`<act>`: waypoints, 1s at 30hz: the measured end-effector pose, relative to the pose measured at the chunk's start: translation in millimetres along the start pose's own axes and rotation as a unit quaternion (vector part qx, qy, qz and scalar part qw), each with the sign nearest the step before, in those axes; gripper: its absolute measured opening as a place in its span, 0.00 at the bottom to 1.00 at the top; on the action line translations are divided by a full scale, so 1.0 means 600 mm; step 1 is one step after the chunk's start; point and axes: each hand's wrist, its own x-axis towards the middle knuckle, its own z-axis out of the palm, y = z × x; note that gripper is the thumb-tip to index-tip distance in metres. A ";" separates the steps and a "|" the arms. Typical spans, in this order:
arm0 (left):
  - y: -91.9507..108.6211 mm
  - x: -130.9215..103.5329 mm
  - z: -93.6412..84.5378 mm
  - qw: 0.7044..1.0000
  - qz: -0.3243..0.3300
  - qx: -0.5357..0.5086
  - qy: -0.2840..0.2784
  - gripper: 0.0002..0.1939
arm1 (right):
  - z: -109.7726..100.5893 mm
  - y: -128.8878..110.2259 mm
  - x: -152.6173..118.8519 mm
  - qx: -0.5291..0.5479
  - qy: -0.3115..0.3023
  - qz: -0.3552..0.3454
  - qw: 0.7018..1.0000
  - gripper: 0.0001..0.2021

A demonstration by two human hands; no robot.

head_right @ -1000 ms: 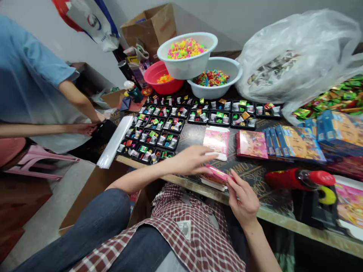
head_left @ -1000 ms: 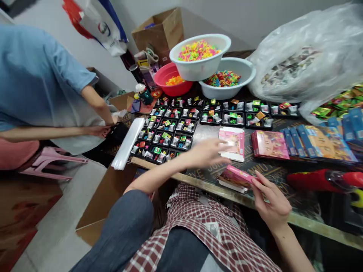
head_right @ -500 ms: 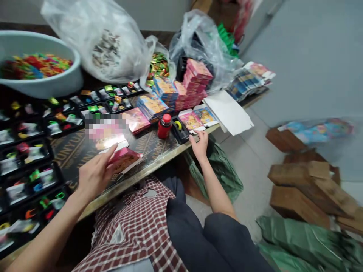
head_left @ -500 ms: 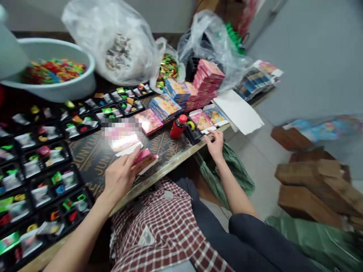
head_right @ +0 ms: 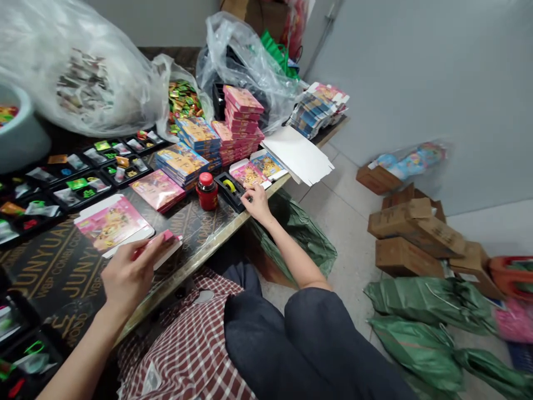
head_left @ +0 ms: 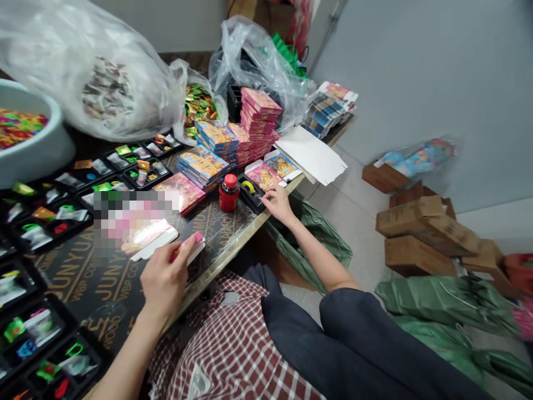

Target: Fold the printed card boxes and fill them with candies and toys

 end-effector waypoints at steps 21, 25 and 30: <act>-0.004 -0.029 0.026 0.998 -0.030 -0.059 0.008 0.19 | 0.082 -0.193 -0.147 0.449 -0.285 0.206 0.821 0.19; -0.011 -0.035 0.025 0.996 0.002 -0.086 0.033 0.21 | 0.120 -0.247 -0.153 0.518 -0.375 0.226 0.735 0.20; -0.015 -0.033 0.027 0.997 0.019 -0.070 -0.003 0.19 | 0.144 -0.249 -0.143 0.523 -0.380 0.256 0.718 0.20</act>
